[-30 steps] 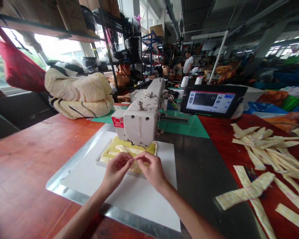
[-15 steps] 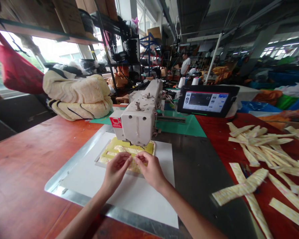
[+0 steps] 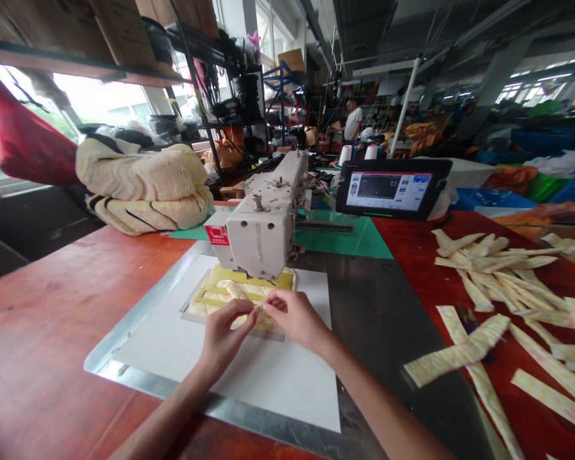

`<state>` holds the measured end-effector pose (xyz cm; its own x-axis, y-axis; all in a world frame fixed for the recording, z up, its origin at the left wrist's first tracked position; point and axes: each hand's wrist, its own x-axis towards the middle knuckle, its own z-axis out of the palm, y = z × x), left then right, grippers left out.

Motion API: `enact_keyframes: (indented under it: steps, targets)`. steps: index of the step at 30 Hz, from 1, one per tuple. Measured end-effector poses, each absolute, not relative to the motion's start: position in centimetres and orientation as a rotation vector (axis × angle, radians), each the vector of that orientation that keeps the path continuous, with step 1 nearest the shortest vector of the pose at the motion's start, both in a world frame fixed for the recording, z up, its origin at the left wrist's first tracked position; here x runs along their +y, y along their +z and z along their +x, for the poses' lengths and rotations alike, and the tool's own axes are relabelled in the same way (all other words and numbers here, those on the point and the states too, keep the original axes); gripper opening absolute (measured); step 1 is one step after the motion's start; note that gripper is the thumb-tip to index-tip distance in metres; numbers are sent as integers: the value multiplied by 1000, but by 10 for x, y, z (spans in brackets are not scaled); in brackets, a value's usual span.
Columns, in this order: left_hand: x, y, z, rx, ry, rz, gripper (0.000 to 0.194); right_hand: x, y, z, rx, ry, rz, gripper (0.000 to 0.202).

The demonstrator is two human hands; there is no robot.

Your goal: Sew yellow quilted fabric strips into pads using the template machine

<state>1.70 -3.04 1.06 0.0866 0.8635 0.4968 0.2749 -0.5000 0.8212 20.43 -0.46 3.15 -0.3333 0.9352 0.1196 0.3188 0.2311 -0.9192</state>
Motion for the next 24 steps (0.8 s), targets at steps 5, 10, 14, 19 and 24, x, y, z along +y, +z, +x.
enact_keyframes:
  steps: [5, 10, 14, 19, 24]
  targets:
    - [-26, 6, 35, 776, 1142, 2734, 15, 12, 61, 256, -1810, 1008, -1269, 34]
    - [-7, 8, 41, 741, 879, 3225, 24, 17, 66, 268, -1700, 974, -1243, 37]
    - [7, 11, 32, 913, 788, 3327, 18, 16, 60, 258, -1726, 972, -1239, 35]
    - [20, 9, 22, 992, 776, 3348, 17, 15, 60, 252, -1728, 964, -1239, 30]
    - [27, 10, 22, 1005, 763, 3436, 19, 15, 60, 250, -1730, 960, -1242, 29]
